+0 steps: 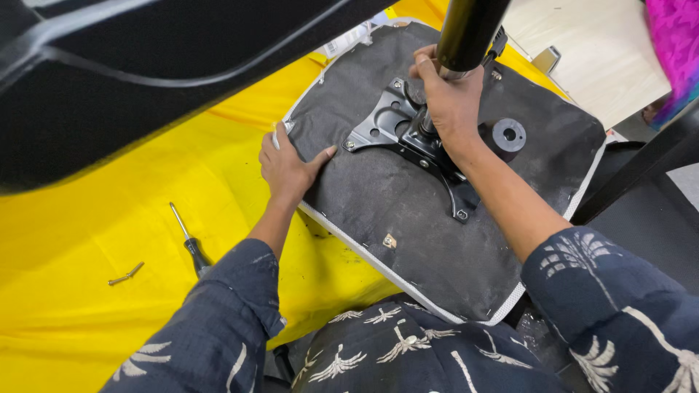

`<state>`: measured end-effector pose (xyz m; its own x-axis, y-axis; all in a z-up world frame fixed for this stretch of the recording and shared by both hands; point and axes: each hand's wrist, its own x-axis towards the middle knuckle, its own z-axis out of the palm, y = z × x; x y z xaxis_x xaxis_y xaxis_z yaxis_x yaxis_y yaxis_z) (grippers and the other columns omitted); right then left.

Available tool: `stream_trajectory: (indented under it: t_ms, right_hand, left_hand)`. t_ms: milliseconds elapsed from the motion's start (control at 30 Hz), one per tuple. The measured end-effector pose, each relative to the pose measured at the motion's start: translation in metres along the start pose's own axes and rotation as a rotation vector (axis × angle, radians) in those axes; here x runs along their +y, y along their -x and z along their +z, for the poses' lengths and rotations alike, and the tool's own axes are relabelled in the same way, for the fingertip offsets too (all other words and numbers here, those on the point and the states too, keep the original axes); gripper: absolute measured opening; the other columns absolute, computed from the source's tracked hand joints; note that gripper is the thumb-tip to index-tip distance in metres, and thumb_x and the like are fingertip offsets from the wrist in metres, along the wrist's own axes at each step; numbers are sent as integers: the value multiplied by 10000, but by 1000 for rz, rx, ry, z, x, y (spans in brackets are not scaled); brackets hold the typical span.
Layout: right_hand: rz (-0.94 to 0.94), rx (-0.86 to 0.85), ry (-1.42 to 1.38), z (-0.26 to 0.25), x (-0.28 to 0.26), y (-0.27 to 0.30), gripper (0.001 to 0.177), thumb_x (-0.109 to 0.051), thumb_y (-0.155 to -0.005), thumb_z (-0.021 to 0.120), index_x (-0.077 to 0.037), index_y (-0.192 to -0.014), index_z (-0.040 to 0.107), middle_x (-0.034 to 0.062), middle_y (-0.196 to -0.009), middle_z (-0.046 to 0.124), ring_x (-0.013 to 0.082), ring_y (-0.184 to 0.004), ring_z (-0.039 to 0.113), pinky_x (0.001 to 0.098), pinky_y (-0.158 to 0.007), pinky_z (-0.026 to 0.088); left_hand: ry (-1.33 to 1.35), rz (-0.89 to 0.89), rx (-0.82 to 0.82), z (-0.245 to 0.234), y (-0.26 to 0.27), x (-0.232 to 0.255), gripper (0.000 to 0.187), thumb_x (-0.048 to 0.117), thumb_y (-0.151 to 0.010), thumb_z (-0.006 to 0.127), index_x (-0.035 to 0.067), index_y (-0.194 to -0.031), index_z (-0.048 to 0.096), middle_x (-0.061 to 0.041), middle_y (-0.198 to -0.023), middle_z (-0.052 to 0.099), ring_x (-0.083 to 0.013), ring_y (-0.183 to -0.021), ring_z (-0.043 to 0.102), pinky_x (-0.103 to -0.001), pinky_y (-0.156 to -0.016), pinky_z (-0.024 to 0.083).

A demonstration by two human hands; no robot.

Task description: The person uses a screwdriver to tighten screws on the metal base of an office chair. They work on multiple screws around the base, then place the screwdriver on the table and adjust the chair base.

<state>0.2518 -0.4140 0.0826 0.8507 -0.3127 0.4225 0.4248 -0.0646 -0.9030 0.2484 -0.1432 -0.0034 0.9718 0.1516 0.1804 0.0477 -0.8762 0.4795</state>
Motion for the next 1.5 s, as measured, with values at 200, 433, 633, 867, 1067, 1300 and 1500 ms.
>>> stream_trajectory:
  t_ms: [200,433,633,867,1067,1300,1500]
  right_hand:
    - [111,140,-27,5,24,9,501,-254,-1013,700,-92,-618,437,-47,-554,461,71,-472,425,280,-481,347]
    - [-68,396,188,21,43,13,426,-225,-1018,720,-47,-679,534,-41,-619,534,55,-594,474,306,-575,415]
    - [-26,305,146,12,41,13,443,-219,-1032,711,-39,-684,505,-32,-635,521,66,-594,465,310,-577,402]
    - [62,260,147,8,36,6,443,-178,-1011,721,-66,-662,472,-17,-621,546,77,-537,507,298,-524,416]
    - [166,291,44,10,31,4,326,-159,-979,740,-105,-836,452,-33,-659,563,64,-537,575,250,-503,512]
    - [192,200,-32,8,14,2,447,-107,-991,693,-110,-656,396,-10,-549,449,91,-423,436,272,-414,355]
    - [234,174,-2,9,5,1,449,-95,-987,660,-126,-601,433,-18,-525,457,80,-405,418,260,-415,347]
  left_hand:
    - [-30,-190,-258,-8,-24,0,1353,708,-598,891,175,-1610,168,-267,-1571,267,-462,-1423,326,-584,-1097,368]
    - [-43,-270,-428,-21,-40,4,1481,758,-503,904,165,-1620,133,-315,-1551,308,-479,-1411,409,-518,-1143,385]
    - [37,-259,-366,-19,-37,-2,1366,743,-526,885,143,-1579,257,-306,-1478,424,-455,-1339,505,-495,-1093,439]
    - [220,-284,-219,-8,-50,-21,1080,698,-617,878,15,-1368,510,-235,-1291,659,-366,-1191,668,-410,-1010,526]
    - [296,-384,-250,-8,-55,-25,1096,629,-579,909,9,-1375,479,-230,-1278,647,-340,-1153,675,-401,-977,536]
    - [303,-374,-181,-5,-56,-29,1054,782,-658,778,-42,-1297,626,-262,-1275,672,-363,-1212,646,-402,-1037,491]
    - [481,-465,-274,-6,-67,-37,1070,817,-640,697,-63,-1248,652,-256,-1220,702,-350,-1161,698,-383,-1015,510]
